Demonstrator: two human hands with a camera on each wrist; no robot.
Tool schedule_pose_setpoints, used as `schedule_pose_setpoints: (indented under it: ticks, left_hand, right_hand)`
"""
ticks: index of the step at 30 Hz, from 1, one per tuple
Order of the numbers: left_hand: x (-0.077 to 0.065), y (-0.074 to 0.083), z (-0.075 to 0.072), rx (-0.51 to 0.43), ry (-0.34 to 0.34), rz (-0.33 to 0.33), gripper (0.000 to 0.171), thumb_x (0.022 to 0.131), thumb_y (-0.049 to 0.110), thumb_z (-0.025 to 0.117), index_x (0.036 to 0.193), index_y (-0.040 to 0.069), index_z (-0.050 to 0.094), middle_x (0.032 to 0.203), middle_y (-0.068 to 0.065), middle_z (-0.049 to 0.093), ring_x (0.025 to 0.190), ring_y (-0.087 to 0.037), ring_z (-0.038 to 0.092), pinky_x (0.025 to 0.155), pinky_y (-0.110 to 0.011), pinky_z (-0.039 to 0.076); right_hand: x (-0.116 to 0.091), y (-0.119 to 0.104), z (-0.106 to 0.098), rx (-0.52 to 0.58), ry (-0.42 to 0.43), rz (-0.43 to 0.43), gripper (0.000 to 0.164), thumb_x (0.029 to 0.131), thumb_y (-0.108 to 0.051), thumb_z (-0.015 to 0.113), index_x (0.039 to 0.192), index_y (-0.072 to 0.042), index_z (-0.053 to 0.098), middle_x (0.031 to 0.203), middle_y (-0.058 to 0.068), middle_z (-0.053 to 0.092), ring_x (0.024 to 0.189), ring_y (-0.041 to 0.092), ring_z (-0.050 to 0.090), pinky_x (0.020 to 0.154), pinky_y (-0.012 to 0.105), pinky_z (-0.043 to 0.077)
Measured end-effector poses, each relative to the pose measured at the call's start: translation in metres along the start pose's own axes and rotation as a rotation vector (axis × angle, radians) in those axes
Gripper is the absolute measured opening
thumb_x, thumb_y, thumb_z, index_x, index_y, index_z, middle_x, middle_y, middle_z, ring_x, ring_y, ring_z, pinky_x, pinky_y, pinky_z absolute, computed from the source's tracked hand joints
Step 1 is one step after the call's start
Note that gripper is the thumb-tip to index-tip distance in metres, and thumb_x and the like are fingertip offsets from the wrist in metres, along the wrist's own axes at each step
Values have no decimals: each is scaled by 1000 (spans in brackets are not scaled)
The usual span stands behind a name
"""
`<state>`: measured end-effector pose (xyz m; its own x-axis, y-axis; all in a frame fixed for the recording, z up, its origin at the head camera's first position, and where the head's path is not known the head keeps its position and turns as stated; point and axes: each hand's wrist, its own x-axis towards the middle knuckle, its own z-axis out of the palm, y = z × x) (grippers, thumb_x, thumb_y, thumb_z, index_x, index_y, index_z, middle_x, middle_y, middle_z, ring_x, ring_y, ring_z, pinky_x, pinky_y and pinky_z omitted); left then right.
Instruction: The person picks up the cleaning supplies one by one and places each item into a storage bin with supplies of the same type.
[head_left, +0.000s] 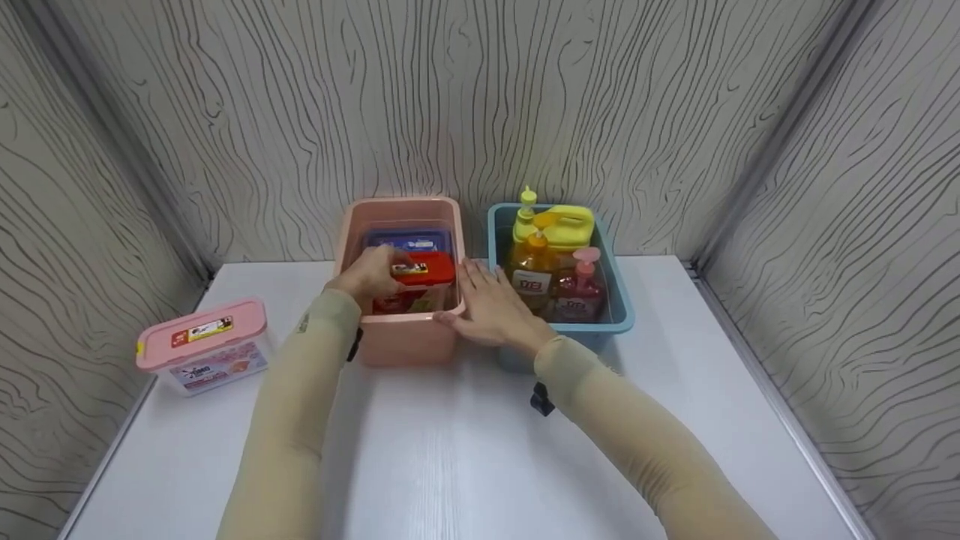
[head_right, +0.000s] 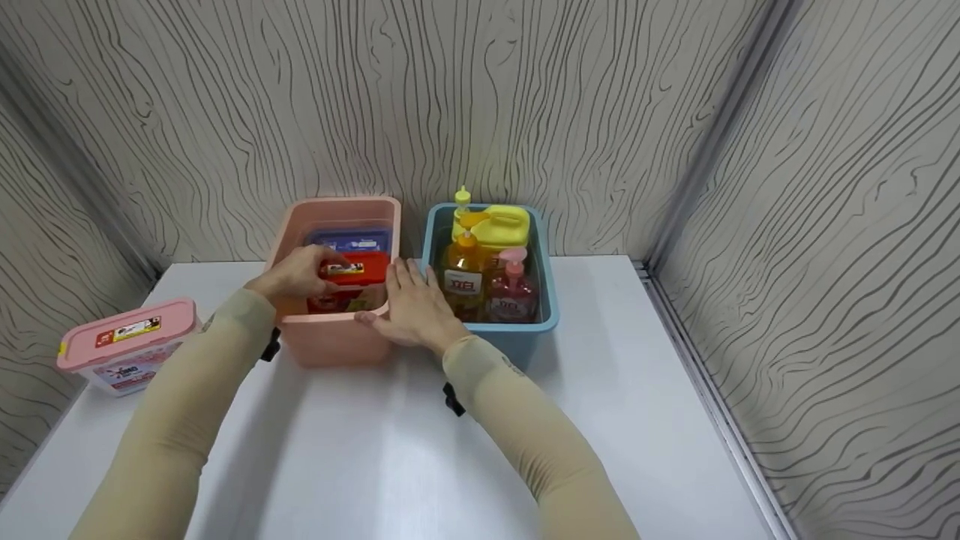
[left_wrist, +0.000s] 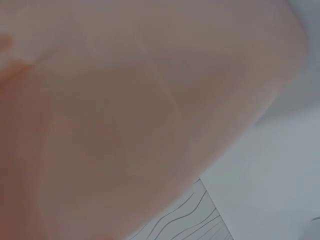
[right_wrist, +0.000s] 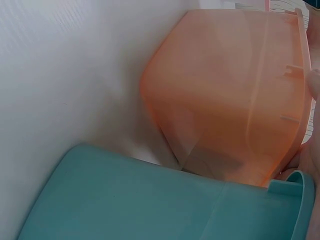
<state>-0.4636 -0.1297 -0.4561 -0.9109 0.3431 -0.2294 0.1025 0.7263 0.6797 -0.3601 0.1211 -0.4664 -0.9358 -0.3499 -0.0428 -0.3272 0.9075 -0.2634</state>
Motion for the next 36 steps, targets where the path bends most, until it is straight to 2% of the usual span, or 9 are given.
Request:
schedule_pose_setpoints:
  ticks: [5, 11, 16, 19, 21, 26, 32, 36]
  left_hand:
    - [1, -3, 1, -23, -12, -3, 61, 98, -9, 73, 155, 9, 64, 160, -18, 62, 141, -36, 59, 123, -58, 56]
    - [0, -5, 3, 20, -15, -1, 64, 95, -9, 76, 155, 11, 65, 161, -17, 61, 143, -37, 56, 125, -58, 55]
    - [1, -5, 5, -15, -38, -21, 69, 95, -15, 73, 157, 14, 62, 162, -16, 60, 140, -36, 57, 118, -54, 61]
    - [0, -3, 5, 6, -43, -13, 70, 95, -16, 72, 158, 14, 62, 162, -17, 60, 139, -36, 58, 117, -54, 61]
    - [-1, -2, 4, 41, -33, -16, 70, 96, -17, 70, 158, 15, 62, 162, -16, 60, 140, -35, 57, 122, -54, 58]
    - [-11, 9, 1, 87, -36, -29, 73, 98, -17, 65, 162, 16, 59, 164, -15, 60, 141, -34, 57, 129, -56, 51]
    - [-31, 30, -5, 26, -51, -76, 79, 96, -22, 61, 166, 13, 55, 170, -17, 55, 149, -37, 54, 135, -59, 42]
    - [-18, 19, 0, 17, -36, -67, 81, 95, -22, 59, 168, 12, 53, 171, -16, 55, 148, -36, 54, 132, -59, 47]
  right_hand:
    - [-1, 0, 0, -8, 1, -3, 114, 103, -87, 41, 182, -10, 9, 192, 9, 4, 180, 36, 6, 146, 60, 2]
    - [-1, 0, 0, -9, 2, 6, 114, 103, -86, 42, 182, -12, 9, 193, 7, 5, 180, 35, 7, 146, 59, 2]
    - [0, 0, 0, -25, -4, -3, 113, 104, -87, 40, 182, -10, 10, 192, 9, 5, 181, 35, 6, 146, 59, 2]
    - [0, 0, -1, -35, -4, -9, 114, 104, -87, 38, 181, -9, 11, 192, 11, 6, 180, 36, 6, 147, 59, 1]
    - [0, -1, -1, -33, -4, -8, 114, 104, -88, 38, 181, -9, 11, 192, 12, 6, 180, 36, 7, 147, 59, 2]
    - [1, 0, 0, -29, -3, -8, 114, 103, -89, 38, 181, -10, 11, 192, 11, 6, 180, 36, 7, 147, 60, 2]
    - [0, 0, 0, -20, -3, -3, 116, 102, -90, 38, 182, -10, 9, 192, 11, 5, 180, 37, 8, 146, 60, 3]
    - [-1, -1, 0, -2, -4, 8, 118, 101, -90, 39, 182, -12, 6, 193, 9, 4, 180, 36, 8, 146, 60, 3]
